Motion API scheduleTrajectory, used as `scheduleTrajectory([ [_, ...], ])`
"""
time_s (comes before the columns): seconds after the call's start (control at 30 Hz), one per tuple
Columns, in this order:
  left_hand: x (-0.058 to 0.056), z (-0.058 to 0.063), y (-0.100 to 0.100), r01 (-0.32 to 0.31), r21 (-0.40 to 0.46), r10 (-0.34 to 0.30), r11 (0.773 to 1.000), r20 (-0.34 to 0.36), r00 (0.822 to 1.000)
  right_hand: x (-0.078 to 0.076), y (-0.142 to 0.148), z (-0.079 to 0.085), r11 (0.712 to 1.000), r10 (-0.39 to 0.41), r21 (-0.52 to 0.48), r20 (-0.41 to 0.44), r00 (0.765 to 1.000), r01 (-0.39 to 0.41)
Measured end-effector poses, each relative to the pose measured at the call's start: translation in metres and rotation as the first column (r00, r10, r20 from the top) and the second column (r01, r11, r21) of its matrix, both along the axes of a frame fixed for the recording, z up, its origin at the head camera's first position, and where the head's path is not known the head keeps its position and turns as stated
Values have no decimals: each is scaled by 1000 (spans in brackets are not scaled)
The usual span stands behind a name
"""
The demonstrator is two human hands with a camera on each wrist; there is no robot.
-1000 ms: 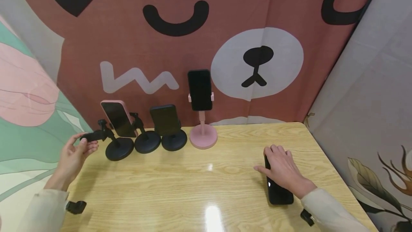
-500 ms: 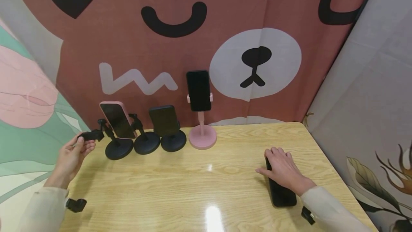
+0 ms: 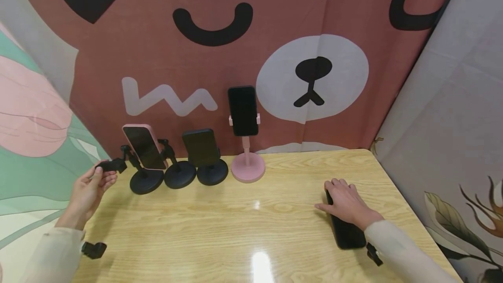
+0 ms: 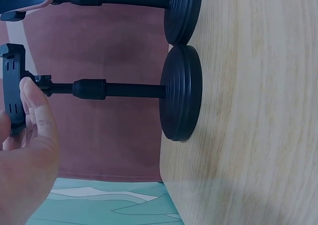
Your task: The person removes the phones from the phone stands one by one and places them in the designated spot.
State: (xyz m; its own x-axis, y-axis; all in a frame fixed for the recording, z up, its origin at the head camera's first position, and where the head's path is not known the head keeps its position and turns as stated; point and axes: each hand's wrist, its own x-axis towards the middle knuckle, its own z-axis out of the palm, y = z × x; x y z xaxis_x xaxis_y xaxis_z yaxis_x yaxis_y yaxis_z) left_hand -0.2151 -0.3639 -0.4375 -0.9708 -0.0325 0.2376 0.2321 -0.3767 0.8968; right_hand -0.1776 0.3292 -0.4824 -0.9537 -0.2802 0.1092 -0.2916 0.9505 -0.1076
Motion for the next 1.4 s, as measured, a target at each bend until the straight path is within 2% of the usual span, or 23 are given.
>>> scheduleTrajectory([
  [0.3, 1, -1, 0, 4, 15, -4, 1000, -3, 1000, -6, 18, -8, 1000, -24, -11, 44, 999, 25],
  [0.63, 1, -1, -1, 7, 0, -7, 1000, -16, 1000, -1, 37, -12, 1000, -14, -16, 177, 984, 17],
  [0.77, 1, 0, -2, 11, -2, -11, 1000, -10, 1000, -1, 46, -15, 1000, -12, -18, 202, 979, 16],
  [1.0, 4, 1, -4, 6, -66, -5, 998, 19, 1000, 0, 51, -20, 997, -15, -73, 259, 966, 35],
  [1.4, 2, 2, -3, 2, -61, 2, 998, 57, 998, 0, 53, -25, 993, -2, -116, 239, 971, 31],
])
